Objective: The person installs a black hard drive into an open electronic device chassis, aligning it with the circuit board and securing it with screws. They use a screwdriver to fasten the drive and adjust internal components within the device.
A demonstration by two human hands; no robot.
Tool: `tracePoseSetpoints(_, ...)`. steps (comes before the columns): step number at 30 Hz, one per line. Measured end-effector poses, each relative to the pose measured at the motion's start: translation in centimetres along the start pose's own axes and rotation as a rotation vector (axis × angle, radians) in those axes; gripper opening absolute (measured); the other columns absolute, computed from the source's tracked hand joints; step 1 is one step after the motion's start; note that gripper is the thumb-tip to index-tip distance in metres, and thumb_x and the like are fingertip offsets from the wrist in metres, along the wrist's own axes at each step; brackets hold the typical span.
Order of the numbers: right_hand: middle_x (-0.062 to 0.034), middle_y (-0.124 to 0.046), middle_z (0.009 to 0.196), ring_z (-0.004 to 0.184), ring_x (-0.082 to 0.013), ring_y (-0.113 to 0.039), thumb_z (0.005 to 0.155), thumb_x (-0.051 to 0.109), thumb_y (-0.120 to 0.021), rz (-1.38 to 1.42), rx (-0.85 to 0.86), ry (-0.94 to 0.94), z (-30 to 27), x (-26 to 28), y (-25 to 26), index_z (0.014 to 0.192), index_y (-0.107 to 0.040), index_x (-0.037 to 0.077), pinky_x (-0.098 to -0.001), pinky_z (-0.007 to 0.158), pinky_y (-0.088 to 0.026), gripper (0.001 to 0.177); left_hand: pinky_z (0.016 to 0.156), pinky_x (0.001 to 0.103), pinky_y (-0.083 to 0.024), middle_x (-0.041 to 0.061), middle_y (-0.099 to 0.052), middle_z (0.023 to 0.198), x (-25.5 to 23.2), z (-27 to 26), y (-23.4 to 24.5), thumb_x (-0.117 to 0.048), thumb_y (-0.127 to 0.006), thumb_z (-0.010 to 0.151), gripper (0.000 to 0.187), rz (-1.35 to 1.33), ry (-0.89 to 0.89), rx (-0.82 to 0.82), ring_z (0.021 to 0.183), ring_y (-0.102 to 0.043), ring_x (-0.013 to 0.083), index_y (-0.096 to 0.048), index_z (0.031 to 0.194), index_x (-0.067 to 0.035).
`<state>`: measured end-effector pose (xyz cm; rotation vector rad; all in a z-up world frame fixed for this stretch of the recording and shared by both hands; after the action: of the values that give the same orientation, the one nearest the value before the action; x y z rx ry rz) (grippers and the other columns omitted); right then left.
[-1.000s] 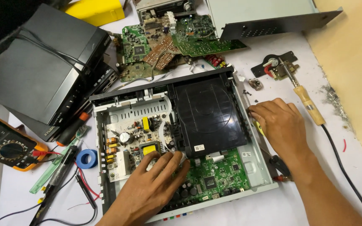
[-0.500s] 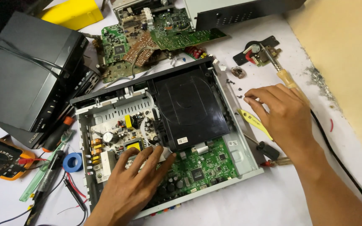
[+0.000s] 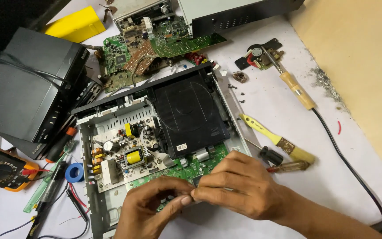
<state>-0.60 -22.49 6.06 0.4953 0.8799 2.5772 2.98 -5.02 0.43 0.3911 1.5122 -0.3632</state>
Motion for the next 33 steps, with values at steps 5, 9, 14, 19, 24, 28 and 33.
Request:
tracePoseSetpoints(5,-0.0087,-0.071,0.102,0.079,-0.0222,-0.063,0.103,0.009,-0.061,0.055,0.014,-0.032,-0.1,-0.1,-0.2,0.109,-0.071,0.005,-0.035,0.07,-0.046,0.013,0.072,0.035,-0.066,0.015,-0.083,0.086,2.1,0.6,0.4,-0.006,-0.085,0.079,0.01,-0.208,0.159,-0.029,0.079,-0.078,0.0247,-0.083,0.086,0.0)
tracePoseSetpoints(9,-0.0113,-0.071,0.107,0.087,-0.0247,-0.067,0.104,0.007,-0.057,0.096,0.076,0.022,0.2,-0.2,-0.1,0.112,-0.071,0.001,-0.0364,0.069,-0.048,0.016,0.071,0.034,-0.065,0.014,-0.083,0.083,3.0,0.7,0.7,-0.007,-0.086,0.077,0.01,-0.18,0.185,-0.072,0.077,-0.078,0.0232,-0.084,0.082,0.0)
tracePoseSetpoints(14,-0.0073,-0.08,0.098,0.082,-0.0179,-0.078,0.093,0.019,-0.077,-0.151,0.211,-0.163,-3.0,-4.4,2.5,0.108,-0.073,0.006,-0.033,0.071,-0.063,0.02,0.078,0.033,-0.065,0.011,-0.083,0.095,1.9,0.9,1.3,-0.009,-0.082,0.081,0.019,-0.078,0.142,-0.091,0.089,-0.076,0.0215,-0.085,0.1,-0.004)
tracePoseSetpoints(19,0.025,-0.08,0.096,0.095,-0.0084,-0.075,0.092,0.066,-0.056,-0.542,1.063,-1.302,-7.5,-10.1,4.7,0.106,-0.065,0.039,-0.0328,0.073,-0.058,0.032,0.081,0.033,-0.065,0.009,-0.08,0.097,1.2,1.5,1.7,-0.009,-0.078,0.086,0.012,-0.043,0.054,-0.096,0.094,-0.074,0.0215,-0.085,0.095,-0.007)
tracePoseSetpoints(24,0.0096,-0.068,0.101,0.087,-0.0197,-0.07,0.095,0.05,-0.06,-0.553,1.213,-1.094,-11.5,-10.2,2.4,0.105,-0.048,0.026,-0.0431,0.067,-0.05,0.029,0.088,0.033,-0.067,0.012,-0.081,0.103,1.2,2.0,1.6,-0.011,-0.074,0.09,0.014,-0.152,0.045,-0.068,0.096,-0.077,0.0225,-0.08,0.101,-0.006)
tracePoseSetpoints(28,0.0107,-0.07,0.117,0.1,-0.0248,-0.074,0.093,0.057,-0.056,-0.583,1.23,-1.2,-11.7,-11.2,3.0,0.118,-0.05,0.035,-0.0443,0.08,-0.058,0.034,0.091,0.031,-0.066,0.011,-0.08,0.103,1.6,2.3,1.7,-0.006,-0.075,0.089,0.025,-0.228,0.069,-0.082,0.098,-0.077,0.0208,-0.075,0.114,-0.003)
tracePoseSetpoints(33,-0.0176,-0.07,0.118,0.102,-0.0287,-0.068,0.095,0.011,-0.073,-0.416,0.192,-0.729,-7.7,-10.1,7.0,0.126,-0.074,0.001,-0.0373,0.086,-0.058,0.033,0.091,0.03,-0.065,0.009,-0.079,0.106,2.9,2.6,2.0,-0.005,-0.075,0.091,0.013,-0.285,0.05,-0.035,0.099,-0.076,0.0185,-0.074,0.104,-0.009)
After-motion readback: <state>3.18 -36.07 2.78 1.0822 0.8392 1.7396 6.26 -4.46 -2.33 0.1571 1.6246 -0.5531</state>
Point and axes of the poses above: each hand's wrist, its own z-axis towards the middle knuckle, its own y-axis out of the back of the hand, x = y × z, the point moved 6 cm from there along z, towards the middle knuckle
